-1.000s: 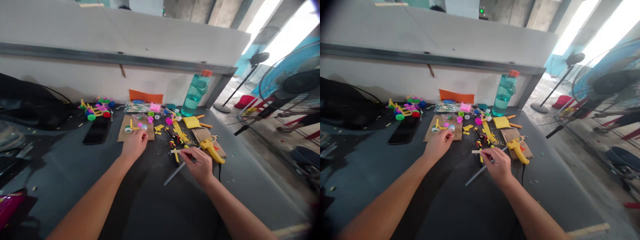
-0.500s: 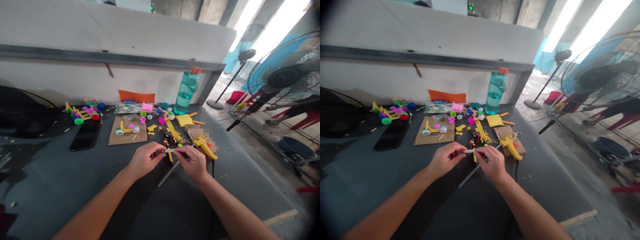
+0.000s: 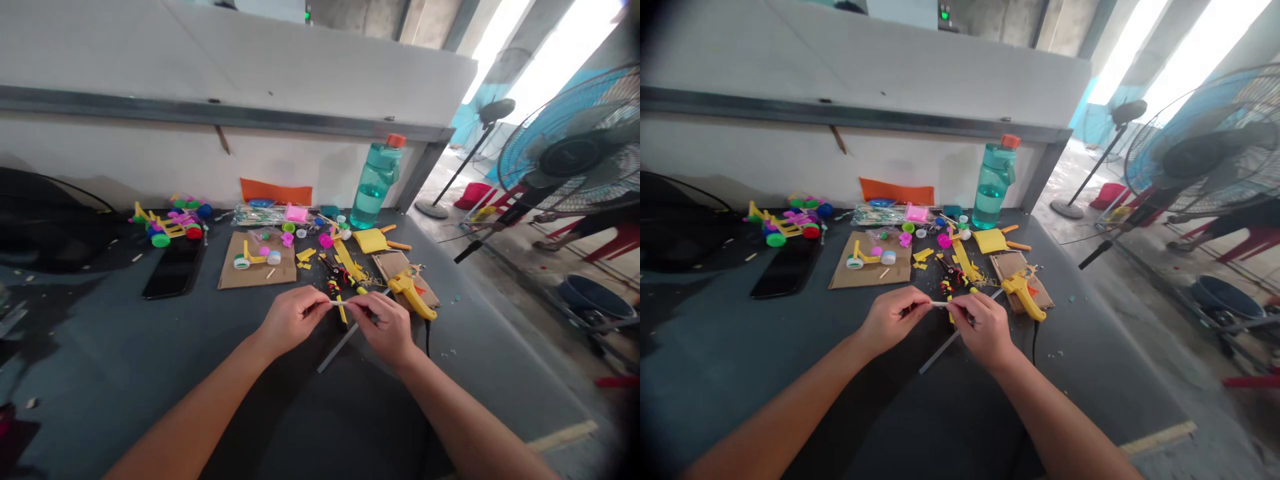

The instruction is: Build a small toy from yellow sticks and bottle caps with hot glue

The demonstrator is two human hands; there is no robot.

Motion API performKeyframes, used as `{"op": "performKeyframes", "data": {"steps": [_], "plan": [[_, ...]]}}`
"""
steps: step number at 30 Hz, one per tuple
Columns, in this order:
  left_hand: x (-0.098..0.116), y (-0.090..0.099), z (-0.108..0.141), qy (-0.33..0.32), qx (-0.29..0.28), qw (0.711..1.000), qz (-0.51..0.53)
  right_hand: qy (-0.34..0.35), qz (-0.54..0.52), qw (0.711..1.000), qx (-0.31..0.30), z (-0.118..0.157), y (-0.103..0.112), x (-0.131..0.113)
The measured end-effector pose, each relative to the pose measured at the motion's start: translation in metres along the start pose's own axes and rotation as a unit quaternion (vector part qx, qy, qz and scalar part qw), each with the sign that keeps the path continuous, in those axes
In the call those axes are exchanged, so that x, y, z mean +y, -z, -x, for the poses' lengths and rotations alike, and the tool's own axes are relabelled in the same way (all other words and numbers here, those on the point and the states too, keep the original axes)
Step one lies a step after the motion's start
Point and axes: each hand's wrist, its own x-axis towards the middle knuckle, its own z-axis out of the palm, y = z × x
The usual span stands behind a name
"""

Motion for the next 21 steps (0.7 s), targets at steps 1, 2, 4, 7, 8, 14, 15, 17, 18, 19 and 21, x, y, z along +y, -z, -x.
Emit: {"op": "performKeyframes", "data": {"steps": [1, 2, 4, 7, 8, 14, 15, 17, 18, 19, 21], "plan": [[0.0, -0.0003, -0.0002, 0.012, -0.003, 1.0, 0.003, 0.001, 0.003, 1.0, -0.002, -0.0003, 0.0001, 0.0], [0.0001, -0.0005, -0.0005, 0.028, -0.007, 1.0, 0.008, 0.003, 0.006, 1.0, -0.004, -0.0006, 0.0002, 0.0], [0.0005, -0.0007, -0.0011, 0.065, -0.019, 0.997, 0.025, 0.006, 0.009, 1.0, -0.008, -0.0011, 0.0002, 0.0], [0.0011, -0.0008, -0.0021, 0.13, -0.047, 0.988, 0.066, 0.007, 0.009, 1.0, -0.012, -0.0009, -0.0001, 0.0002], [0.0011, -0.0009, -0.0023, 0.151, -0.056, 0.983, 0.085, 0.006, 0.009, 1.0, -0.012, -0.0007, -0.0003, 0.0004], [-0.0005, -0.0016, -0.004, 0.233, -0.075, 0.948, 0.202, 0.02, 0.004, 1.0, -0.02, 0.0004, -0.0018, 0.0026], [-0.0008, -0.0015, -0.0043, 0.238, -0.076, 0.944, 0.214, 0.026, 0.004, 0.999, -0.022, 0.0002, -0.002, 0.0028], [-0.0013, -0.0013, -0.0048, 0.244, -0.082, 0.938, 0.232, 0.036, 0.005, 0.999, -0.022, -0.0004, -0.002, 0.0029], [-0.0016, -0.0011, -0.005, 0.247, -0.085, 0.935, 0.239, 0.04, 0.006, 0.999, -0.02, -0.0008, -0.0019, 0.0028], [-0.0019, -0.0009, -0.005, 0.25, -0.089, 0.933, 0.244, 0.043, 0.007, 0.999, -0.019, -0.0011, -0.0018, 0.0026], [-0.0026, -0.0009, -0.0049, 0.254, -0.095, 0.929, 0.252, 0.046, 0.008, 0.999, -0.018, -0.0015, -0.0015, 0.0022]]}}
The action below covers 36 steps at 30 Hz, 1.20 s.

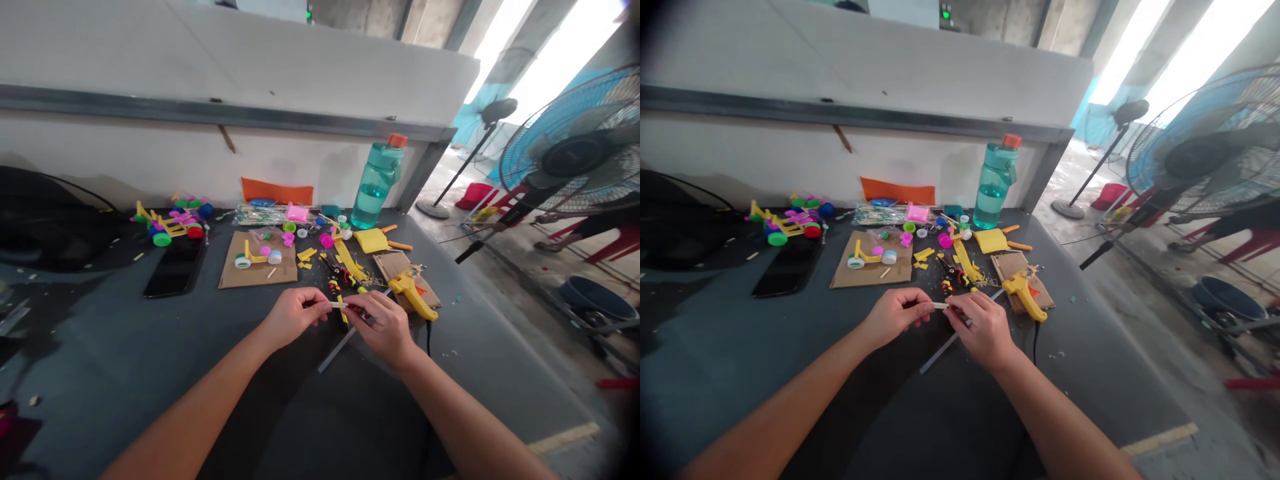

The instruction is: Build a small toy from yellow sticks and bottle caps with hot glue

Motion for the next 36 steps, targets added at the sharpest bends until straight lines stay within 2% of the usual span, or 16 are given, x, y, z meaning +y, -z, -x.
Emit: {"op": "performKeyframes", "data": {"steps": [7, 9, 11, 13, 16, 17, 19, 22, 28, 36], "plan": [[-0.003, -0.002, -0.001, 0.02, -0.009, 1.0, -0.014, -0.001, -0.003, 1.0, 0.001, 0.001, 0.0, 0.0], [-0.004, 0.002, -0.002, 0.027, -0.013, 0.999, -0.04, -0.002, -0.001, 1.0, 0.005, 0.001, 0.0, 0.001], [-0.003, 0.013, -0.003, 0.025, 0.009, 0.994, -0.109, -0.004, 0.0, 1.0, 0.013, 0.002, 0.001, 0.001], [-0.003, 0.032, -0.005, 0.022, 0.082, 0.966, -0.243, -0.006, -0.001, 1.0, 0.021, 0.002, 0.001, 0.002], [-0.006, 0.062, -0.005, 0.073, 0.223, 0.879, -0.415, -0.008, -0.002, 1.0, 0.027, 0.002, 0.002, 0.001], [-0.008, 0.071, -0.005, 0.088, 0.242, 0.858, -0.443, -0.008, -0.002, 1.0, 0.027, 0.002, 0.001, 0.001], [-0.015, 0.081, -0.005, 0.099, 0.244, 0.842, -0.471, -0.008, -0.001, 1.0, 0.022, 0.002, 0.0, 0.001], [-0.027, 0.082, -0.007, 0.092, 0.23, 0.845, -0.474, -0.009, 0.0, 1.0, 0.019, 0.002, -0.001, 0.001], [-0.039, 0.077, -0.011, 0.105, 0.251, 0.857, -0.437, -0.008, -0.003, 1.0, 0.017, 0.001, -0.001, -0.002], [-0.037, 0.075, -0.014, 0.112, 0.255, 0.83, -0.483, -0.009, -0.003, 1.0, 0.013, 0.001, -0.002, -0.002]]}}
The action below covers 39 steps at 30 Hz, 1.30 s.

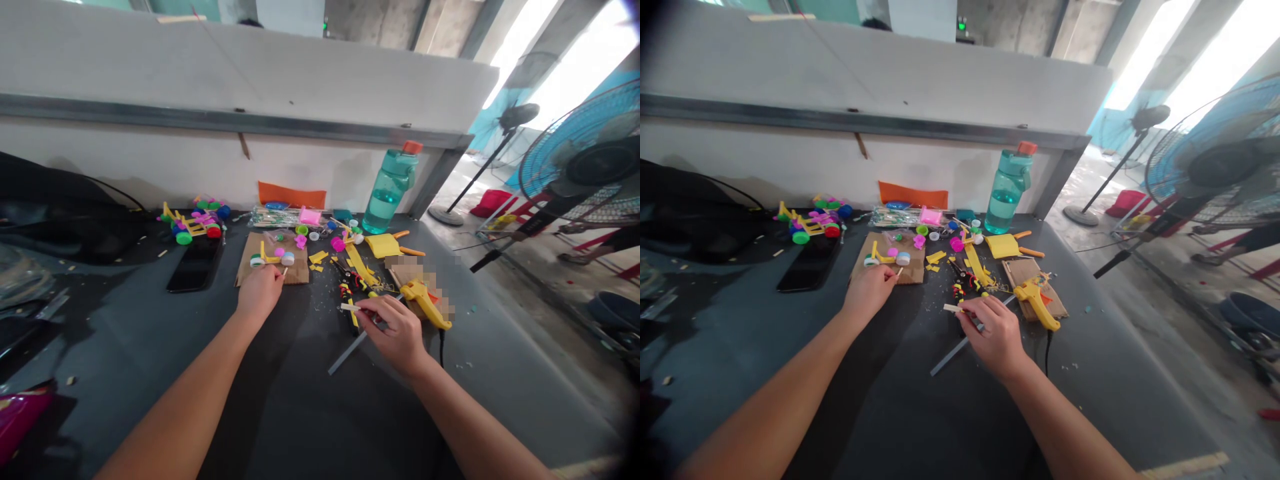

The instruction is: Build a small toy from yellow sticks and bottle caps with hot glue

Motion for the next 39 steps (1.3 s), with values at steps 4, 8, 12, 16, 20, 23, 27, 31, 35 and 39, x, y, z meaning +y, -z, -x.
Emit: {"op": "performKeyframes", "data": {"steps": [4, 8, 12, 16, 20, 23, 27, 31, 35, 39], "plan": [[0.003, 0.0, 0.004, -0.008, 0.013, 1.0, -0.017, 0.0, -0.002, 1.0, -0.004, 0.0, -0.001, 0.0], [0.006, -0.001, 0.007, -0.006, 0.028, 0.999, -0.019, 0.002, -0.004, 1.0, -0.004, 0.0, -0.002, -0.001], [0.006, -0.001, 0.004, -0.02, 0.022, 0.999, -0.027, -0.002, -0.01, 1.0, -0.002, 0.0, -0.003, -0.002], [0.011, 0.0, 0.005, -0.036, 0.03, 0.999, 0.006, -0.011, -0.008, 1.0, -0.001, 0.0, -0.004, -0.002], [0.035, 0.002, 0.022, -0.056, 0.01, 0.986, 0.159, -0.016, -0.011, 1.0, -0.003, -0.001, -0.005, 0.0], [0.06, 0.003, 0.04, -0.105, -0.051, 0.95, 0.29, -0.016, -0.015, 1.0, -0.002, -0.001, -0.003, 0.002], [0.076, 0.001, 0.053, -0.08, -0.192, 0.875, 0.436, -0.019, -0.012, 1.0, -0.008, -0.002, 0.0, 0.004], [0.075, -0.002, 0.05, -0.027, -0.257, 0.824, 0.504, -0.016, -0.01, 1.0, -0.019, -0.002, 0.003, 0.005], [0.073, -0.002, 0.048, -0.019, -0.283, 0.8, 0.528, -0.004, -0.015, 1.0, -0.025, -0.003, 0.003, 0.005], [0.073, -0.001, 0.05, -0.026, -0.304, 0.796, 0.523, -0.006, -0.024, 0.999, -0.037, -0.002, 0.001, 0.005]]}}
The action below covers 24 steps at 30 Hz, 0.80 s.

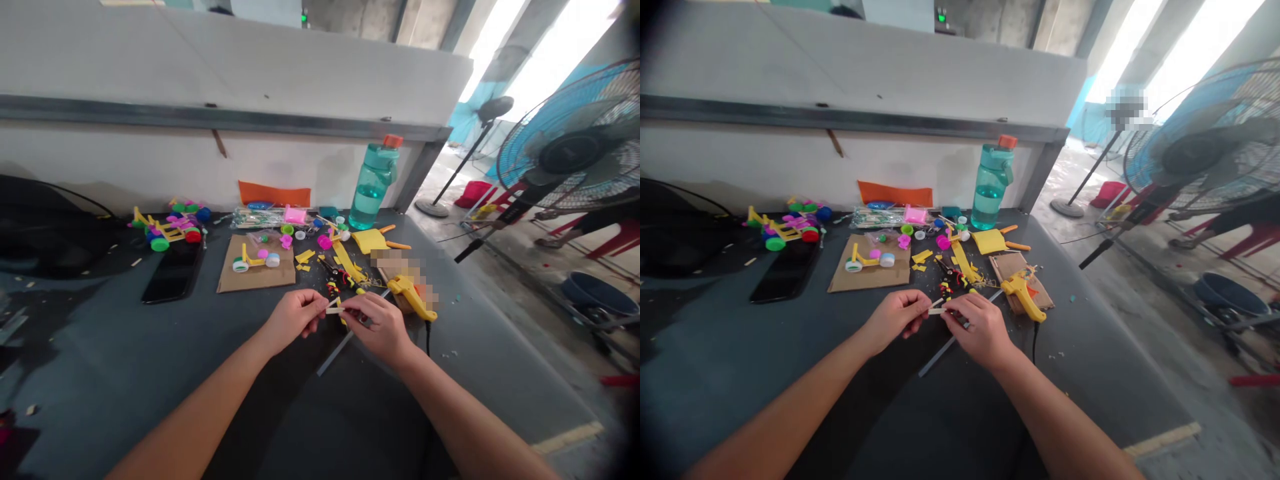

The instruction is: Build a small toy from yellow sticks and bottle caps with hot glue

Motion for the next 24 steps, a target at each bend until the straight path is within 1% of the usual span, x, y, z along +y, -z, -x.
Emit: {"op": "performKeyframes", "data": {"steps": [4, 13, 17, 24], "plan": [[0.0, 0.001, 0.001, -0.002, -0.018, 1.0, -0.015, -0.005, -0.01, 1.0, -0.011, 0.001, -0.001, 0.0], [-0.002, 0.001, 0.002, -0.008, -0.026, 1.0, 0.011, 0.002, -0.007, 1.0, 0.0, 0.001, -0.001, 0.0], [-0.002, -0.003, 0.002, -0.003, -0.011, 0.999, 0.043, 0.009, 0.011, 1.0, 0.0, 0.001, 0.0, 0.001], [0.0, -0.015, 0.001, 0.016, 0.039, 0.987, 0.157, 0.019, 0.045, 0.999, 0.005, 0.0, 0.001, 0.004]]}}
